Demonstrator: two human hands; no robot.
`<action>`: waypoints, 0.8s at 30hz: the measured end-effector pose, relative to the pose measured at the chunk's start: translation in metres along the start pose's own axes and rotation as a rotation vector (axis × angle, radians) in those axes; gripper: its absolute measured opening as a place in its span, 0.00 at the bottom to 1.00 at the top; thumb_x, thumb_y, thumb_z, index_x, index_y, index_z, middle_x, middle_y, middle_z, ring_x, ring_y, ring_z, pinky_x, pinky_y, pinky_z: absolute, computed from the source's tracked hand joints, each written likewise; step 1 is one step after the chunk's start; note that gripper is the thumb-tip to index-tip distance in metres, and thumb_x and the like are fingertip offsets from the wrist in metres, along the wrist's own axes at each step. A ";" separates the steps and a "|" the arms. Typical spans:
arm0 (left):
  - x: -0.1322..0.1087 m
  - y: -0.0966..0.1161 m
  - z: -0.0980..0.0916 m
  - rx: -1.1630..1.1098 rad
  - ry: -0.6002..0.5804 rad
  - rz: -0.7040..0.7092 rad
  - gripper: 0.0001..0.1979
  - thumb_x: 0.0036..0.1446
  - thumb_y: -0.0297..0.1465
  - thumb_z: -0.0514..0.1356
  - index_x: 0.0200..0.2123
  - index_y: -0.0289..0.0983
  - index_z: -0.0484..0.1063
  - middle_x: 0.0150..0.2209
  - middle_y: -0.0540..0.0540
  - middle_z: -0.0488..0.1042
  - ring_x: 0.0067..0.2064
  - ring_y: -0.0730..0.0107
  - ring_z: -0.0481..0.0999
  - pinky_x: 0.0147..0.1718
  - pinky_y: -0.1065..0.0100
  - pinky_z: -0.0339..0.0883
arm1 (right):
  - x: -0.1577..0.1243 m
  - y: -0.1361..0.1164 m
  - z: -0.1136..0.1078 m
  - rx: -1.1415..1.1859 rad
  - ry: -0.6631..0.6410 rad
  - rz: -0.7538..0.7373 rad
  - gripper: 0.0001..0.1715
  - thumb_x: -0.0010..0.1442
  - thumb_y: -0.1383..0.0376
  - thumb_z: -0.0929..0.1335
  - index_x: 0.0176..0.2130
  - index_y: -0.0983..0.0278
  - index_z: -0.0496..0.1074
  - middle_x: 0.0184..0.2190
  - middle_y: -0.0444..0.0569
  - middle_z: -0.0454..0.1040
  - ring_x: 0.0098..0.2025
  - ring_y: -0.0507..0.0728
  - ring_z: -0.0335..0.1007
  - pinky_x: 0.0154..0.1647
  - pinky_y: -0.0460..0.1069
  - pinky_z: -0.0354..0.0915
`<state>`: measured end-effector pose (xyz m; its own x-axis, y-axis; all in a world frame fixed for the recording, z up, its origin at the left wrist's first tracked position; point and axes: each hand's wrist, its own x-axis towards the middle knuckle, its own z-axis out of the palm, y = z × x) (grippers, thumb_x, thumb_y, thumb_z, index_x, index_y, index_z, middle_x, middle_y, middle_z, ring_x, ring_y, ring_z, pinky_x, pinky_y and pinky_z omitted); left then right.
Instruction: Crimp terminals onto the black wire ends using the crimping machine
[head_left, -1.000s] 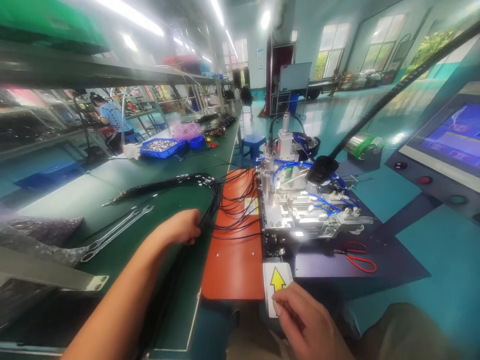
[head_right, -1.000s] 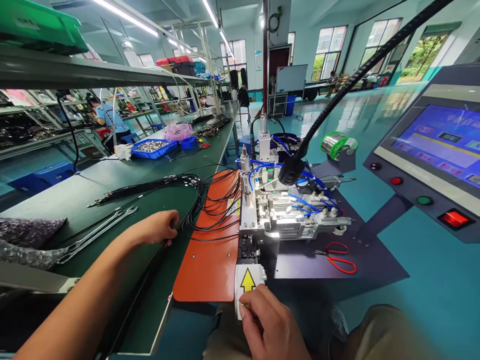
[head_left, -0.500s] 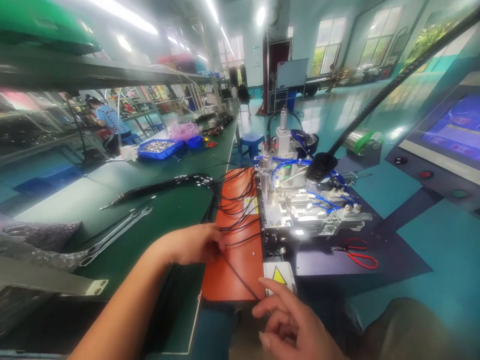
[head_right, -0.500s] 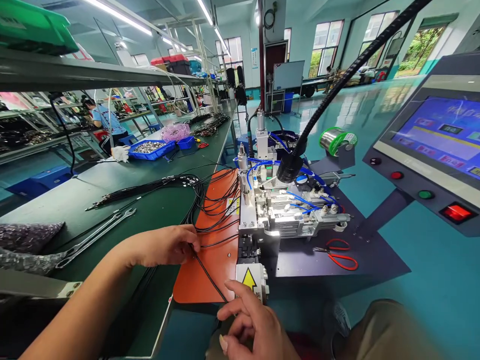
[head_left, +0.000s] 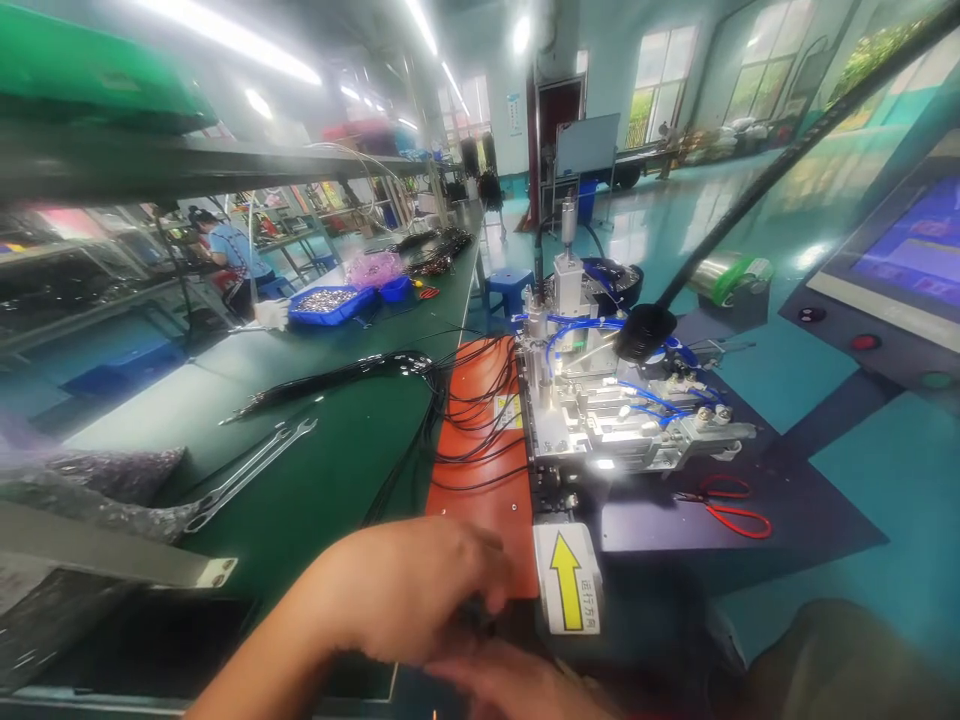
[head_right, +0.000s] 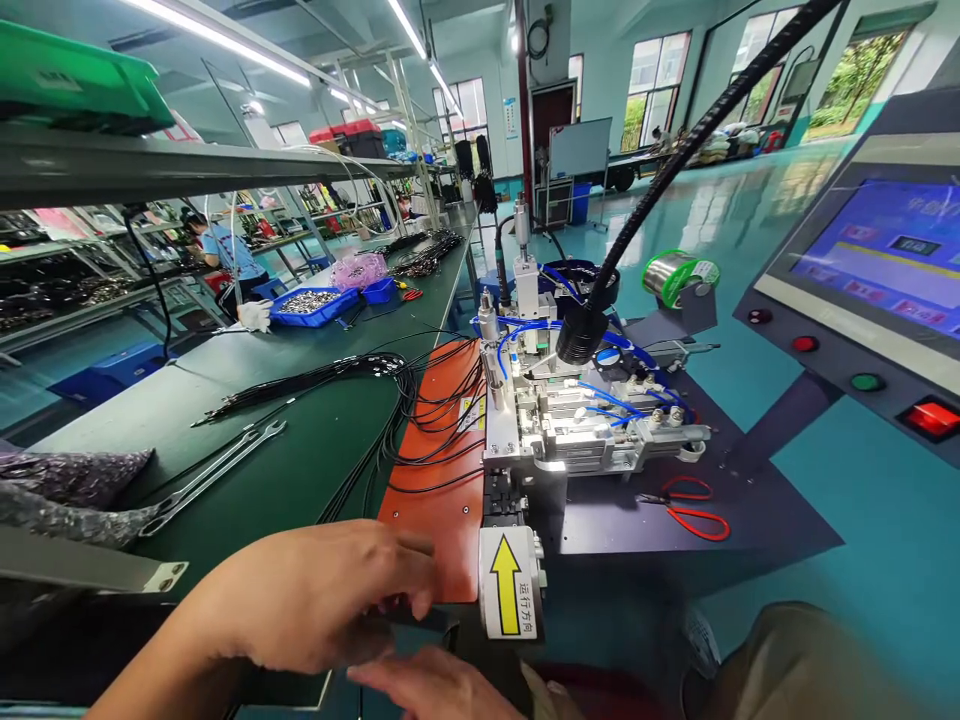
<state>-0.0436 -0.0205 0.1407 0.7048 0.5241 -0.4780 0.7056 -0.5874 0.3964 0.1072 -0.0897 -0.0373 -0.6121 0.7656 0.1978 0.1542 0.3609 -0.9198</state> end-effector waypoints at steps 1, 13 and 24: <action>-0.001 0.004 0.000 0.017 -0.019 0.021 0.13 0.51 0.24 0.66 0.40 0.43 0.75 0.39 0.52 0.77 0.36 0.67 0.76 0.30 0.69 0.64 | 0.003 -0.001 0.004 0.003 -0.019 -0.011 0.18 0.52 0.52 0.73 0.45 0.46 0.77 0.31 0.39 0.81 0.23 0.52 0.73 0.23 0.44 0.68; 0.007 0.003 0.006 -0.049 0.135 0.103 0.10 0.59 0.26 0.62 0.45 0.42 0.72 0.44 0.49 0.76 0.45 0.64 0.76 0.41 0.69 0.67 | 0.002 -0.018 -0.040 0.112 0.005 0.430 0.21 0.65 0.54 0.63 0.28 0.62 0.75 0.18 0.42 0.71 0.18 0.50 0.65 0.15 0.42 0.54; 0.100 -0.017 0.074 -0.043 0.720 0.133 0.12 0.68 0.30 0.52 0.52 0.38 0.69 0.48 0.43 0.73 0.49 0.60 0.69 0.50 0.57 0.60 | 0.001 -0.017 -0.139 -0.194 0.202 0.394 0.19 0.66 0.57 0.63 0.28 0.62 0.71 0.24 0.41 0.69 0.29 0.52 0.64 0.29 0.46 0.57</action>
<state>0.0094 -0.0037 0.0283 0.6477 0.7340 0.2041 0.6026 -0.6575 0.4524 0.2120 -0.0206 0.0258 -0.3179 0.9453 -0.0734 0.4978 0.1005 -0.8615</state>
